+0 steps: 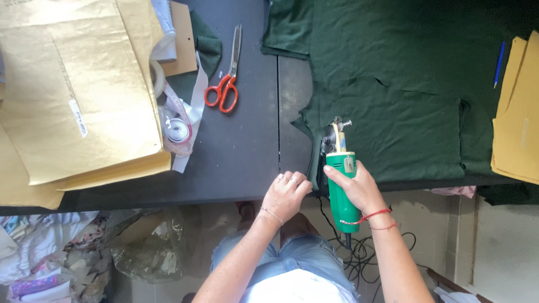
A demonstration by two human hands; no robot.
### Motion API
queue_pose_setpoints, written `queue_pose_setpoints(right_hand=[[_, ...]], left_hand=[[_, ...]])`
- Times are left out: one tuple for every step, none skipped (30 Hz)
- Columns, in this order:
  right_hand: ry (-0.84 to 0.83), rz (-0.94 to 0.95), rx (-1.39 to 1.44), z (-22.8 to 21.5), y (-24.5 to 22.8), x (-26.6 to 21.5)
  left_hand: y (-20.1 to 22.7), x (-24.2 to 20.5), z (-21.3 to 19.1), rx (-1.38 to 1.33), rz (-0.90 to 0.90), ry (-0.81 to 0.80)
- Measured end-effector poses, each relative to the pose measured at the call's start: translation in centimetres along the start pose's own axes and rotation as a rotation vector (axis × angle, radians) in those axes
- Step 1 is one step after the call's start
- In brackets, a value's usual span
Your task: The person uses a green electric rotary cutter to cut a large piece of dark green fabric on a table. They place a yellow paper pattern on the fabric, trace the outline with a blue pen, and then cut along the marked lines to create fabric pieces.
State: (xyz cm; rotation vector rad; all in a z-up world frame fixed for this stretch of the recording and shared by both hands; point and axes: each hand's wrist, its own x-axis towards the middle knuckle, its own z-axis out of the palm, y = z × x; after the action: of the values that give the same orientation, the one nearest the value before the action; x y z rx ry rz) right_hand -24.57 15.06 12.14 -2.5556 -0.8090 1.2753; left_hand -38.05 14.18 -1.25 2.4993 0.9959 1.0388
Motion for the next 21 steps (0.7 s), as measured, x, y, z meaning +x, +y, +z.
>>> queue_pose_setpoints(right_hand=[[0.001, -0.006, 0.0, 0.0, -0.6, 0.3], [0.011, -0.025, 0.011, -0.1, -1.1, 0.5], [0.021, -0.043, 0.021, -0.1, -1.5, 0.7], [0.023, -0.044, 0.021, -0.2, -2.0, 1.0], [0.029, -0.049, 0.018, -0.3, -2.5, 1.3], [0.032, -0.057, 0.015, -0.4, -3.1, 1.6], [0.032, -0.061, 0.014, -0.4, -3.5, 2.0], [0.046, -0.066, 0.02, -0.4, -3.9, 2.4], [0.06, -0.071, 0.027, -0.4, -4.3, 2.7], [0.06, -0.075, 0.027, -0.4, -4.7, 3.1], [0.065, -0.081, 0.018, -0.5, -5.2, 3.4], [0.07, -0.088, 0.008, -0.5, -5.6, 3.7], [0.07, -0.094, 0.007, -0.5, -5.8, 4.3], [0.083, -0.105, 0.009, -0.4, -6.0, 4.8], [0.096, -0.117, 0.011, -0.4, -6.2, 5.3], [0.094, -0.123, 0.009, -0.4, -6.5, 5.5], [0.097, -0.134, 0.018, -0.4, -6.7, 5.7], [0.099, -0.144, 0.026, -0.4, -6.9, 5.8], [0.096, -0.149, 0.023, -0.4, -7.2, 5.7], [0.098, -0.153, 0.029, -0.4, -7.4, 5.5], [0.1, -0.157, 0.034, -0.4, -7.5, 5.3]], left_hand=[[-0.1, -0.1, 0.1, 0.004, 0.002, 0.004], [-0.1, -0.3, 0.3, 0.005, 0.005, -0.004], [-0.2, -0.4, 0.4, 0.005, 0.008, -0.012], [-0.2, -0.4, 0.4, 0.005, 0.009, -0.01], [-0.2, -0.4, 0.4, 0.003, 0.011, -0.008], [-0.2, -0.4, 0.4, 0.004, 0.012, -0.006], [-0.2, -0.4, 0.3, 0.007, 0.011, -0.003], [-0.2, -0.4, 0.2, -0.005, 0.008, -0.012], [-0.2, -0.3, 0.1, -0.016, 0.005, -0.022], [-0.3, -0.4, 0.3, -0.013, 0.005, -0.019], [-0.3, -0.6, 0.4, -0.018, 0.005, -0.028], [-0.3, -0.7, 0.6, -0.021, 0.005, -0.036], [-0.3, -0.8, 0.8, -0.017, 0.004, -0.032], [-0.4, -1.0, 1.0, -0.024, 0.002, -0.038], [-0.4, -1.2, 1.2, -0.03, -0.001, -0.044], [-0.3, -1.3, 1.2, -0.026, -0.003, -0.041], [-0.3, -1.4, 1.1, -0.034, -0.011, -0.055], [-0.2, -1.5, 1.1, -0.042, -0.02, -0.07], [0.0, -1.6, 0.3, -0.037, -0.024, -0.067], [0.3, -1.6, -0.6, -0.064, -0.037, -0.086], [0.5, -1.7, -1.4, -0.09, -0.05, -0.104]])
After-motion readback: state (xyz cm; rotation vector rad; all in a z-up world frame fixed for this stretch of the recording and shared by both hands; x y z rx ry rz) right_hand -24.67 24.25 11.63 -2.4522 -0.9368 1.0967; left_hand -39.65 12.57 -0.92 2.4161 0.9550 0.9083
